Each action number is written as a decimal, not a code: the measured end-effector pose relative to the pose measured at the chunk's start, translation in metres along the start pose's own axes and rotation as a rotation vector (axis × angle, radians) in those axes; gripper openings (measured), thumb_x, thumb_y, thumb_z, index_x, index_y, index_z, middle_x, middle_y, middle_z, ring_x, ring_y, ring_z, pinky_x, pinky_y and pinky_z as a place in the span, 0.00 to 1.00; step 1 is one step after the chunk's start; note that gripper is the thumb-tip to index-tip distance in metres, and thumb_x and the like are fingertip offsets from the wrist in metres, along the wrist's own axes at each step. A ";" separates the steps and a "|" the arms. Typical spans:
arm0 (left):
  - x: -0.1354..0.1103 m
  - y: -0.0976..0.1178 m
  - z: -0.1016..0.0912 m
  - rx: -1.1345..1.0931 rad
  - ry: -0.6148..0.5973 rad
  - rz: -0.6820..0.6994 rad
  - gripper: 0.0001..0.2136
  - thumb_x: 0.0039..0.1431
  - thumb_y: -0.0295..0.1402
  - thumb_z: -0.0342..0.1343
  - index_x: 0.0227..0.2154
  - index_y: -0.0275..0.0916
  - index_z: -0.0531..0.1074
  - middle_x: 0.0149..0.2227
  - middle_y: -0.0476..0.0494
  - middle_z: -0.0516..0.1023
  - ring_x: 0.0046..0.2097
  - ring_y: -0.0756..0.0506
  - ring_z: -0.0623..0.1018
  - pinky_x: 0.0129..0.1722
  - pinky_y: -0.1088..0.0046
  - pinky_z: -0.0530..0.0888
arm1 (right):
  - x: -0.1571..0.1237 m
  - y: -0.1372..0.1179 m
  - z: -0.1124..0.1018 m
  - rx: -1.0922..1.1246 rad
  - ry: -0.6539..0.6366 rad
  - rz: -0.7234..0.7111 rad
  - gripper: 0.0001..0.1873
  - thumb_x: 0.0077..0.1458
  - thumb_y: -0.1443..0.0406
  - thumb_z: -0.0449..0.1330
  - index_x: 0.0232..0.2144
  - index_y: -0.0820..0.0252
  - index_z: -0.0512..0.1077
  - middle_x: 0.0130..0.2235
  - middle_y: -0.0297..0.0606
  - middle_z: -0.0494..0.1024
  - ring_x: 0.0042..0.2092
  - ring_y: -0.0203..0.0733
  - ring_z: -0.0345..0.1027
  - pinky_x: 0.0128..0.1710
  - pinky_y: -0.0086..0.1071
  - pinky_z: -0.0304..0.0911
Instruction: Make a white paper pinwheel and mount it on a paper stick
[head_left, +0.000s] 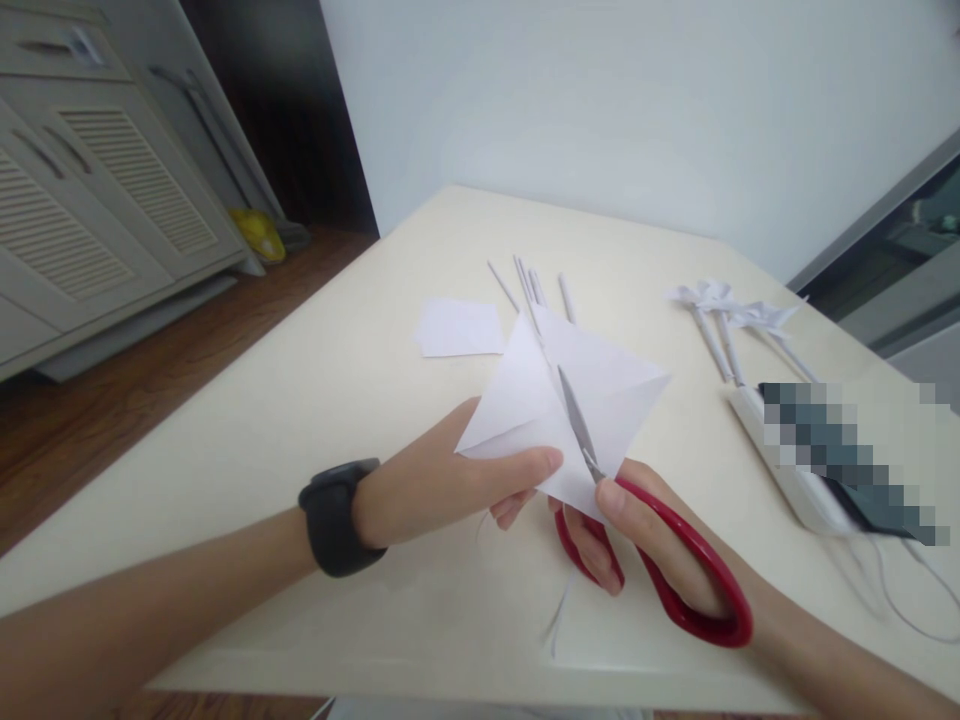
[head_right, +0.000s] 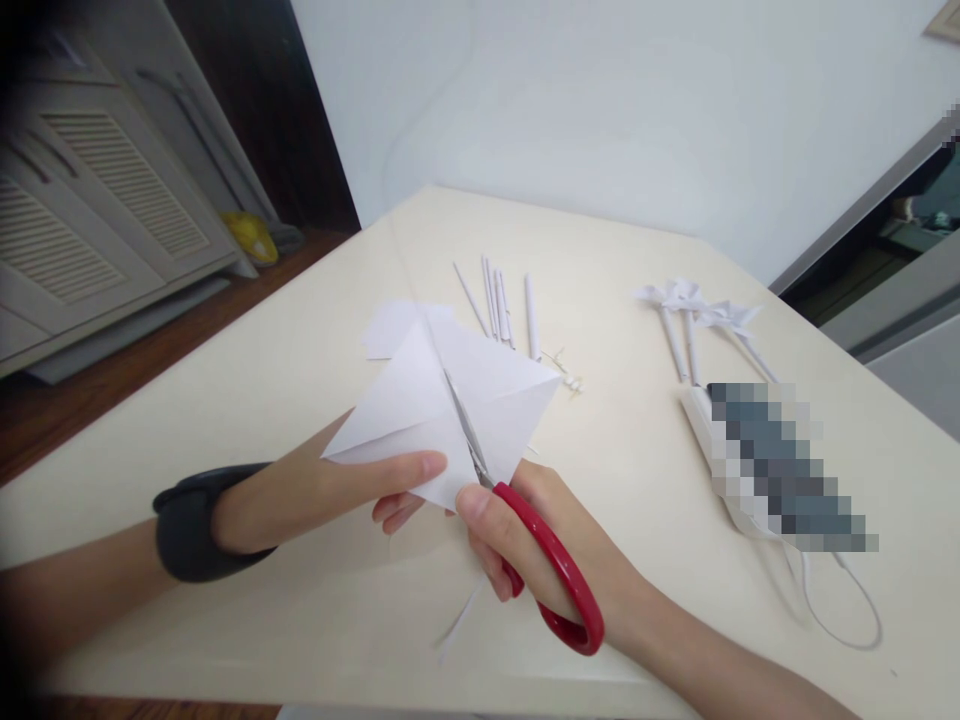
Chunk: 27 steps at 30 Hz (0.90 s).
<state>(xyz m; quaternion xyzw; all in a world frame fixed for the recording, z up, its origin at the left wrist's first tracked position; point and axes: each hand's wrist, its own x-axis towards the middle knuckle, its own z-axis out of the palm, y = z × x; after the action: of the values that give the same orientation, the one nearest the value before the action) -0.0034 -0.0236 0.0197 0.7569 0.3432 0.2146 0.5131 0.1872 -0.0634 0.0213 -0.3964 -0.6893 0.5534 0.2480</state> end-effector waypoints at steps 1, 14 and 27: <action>0.000 0.001 0.000 0.009 -0.009 -0.015 0.22 0.61 0.37 0.45 0.13 0.34 0.62 0.15 0.53 0.65 0.21 0.56 0.68 0.24 0.83 0.65 | 0.000 0.000 0.000 0.000 0.000 0.004 0.30 0.57 0.48 0.42 0.10 0.58 0.55 0.13 0.31 0.59 0.18 0.31 0.55 0.21 0.27 0.56; -0.001 0.006 -0.001 -0.017 -0.032 -0.078 0.21 0.60 0.37 0.45 0.13 0.35 0.62 0.16 0.51 0.66 0.22 0.54 0.69 0.26 0.80 0.66 | 0.000 0.003 0.002 0.029 0.008 0.042 0.27 0.56 0.48 0.43 0.14 0.58 0.57 0.13 0.30 0.59 0.17 0.32 0.55 0.20 0.27 0.57; 0.000 0.002 0.004 -0.017 0.008 -0.053 0.21 0.59 0.37 0.45 0.12 0.35 0.61 0.15 0.52 0.65 0.20 0.54 0.68 0.25 0.79 0.66 | -0.003 0.014 0.003 0.061 -0.007 0.030 0.28 0.59 0.49 0.40 0.15 0.59 0.57 0.17 0.33 0.61 0.20 0.33 0.58 0.30 0.32 0.60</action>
<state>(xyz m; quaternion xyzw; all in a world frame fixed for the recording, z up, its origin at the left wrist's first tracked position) -0.0004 -0.0260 0.0198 0.7423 0.3631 0.2068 0.5238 0.1900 -0.0670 0.0075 -0.3970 -0.6669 0.5793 0.2491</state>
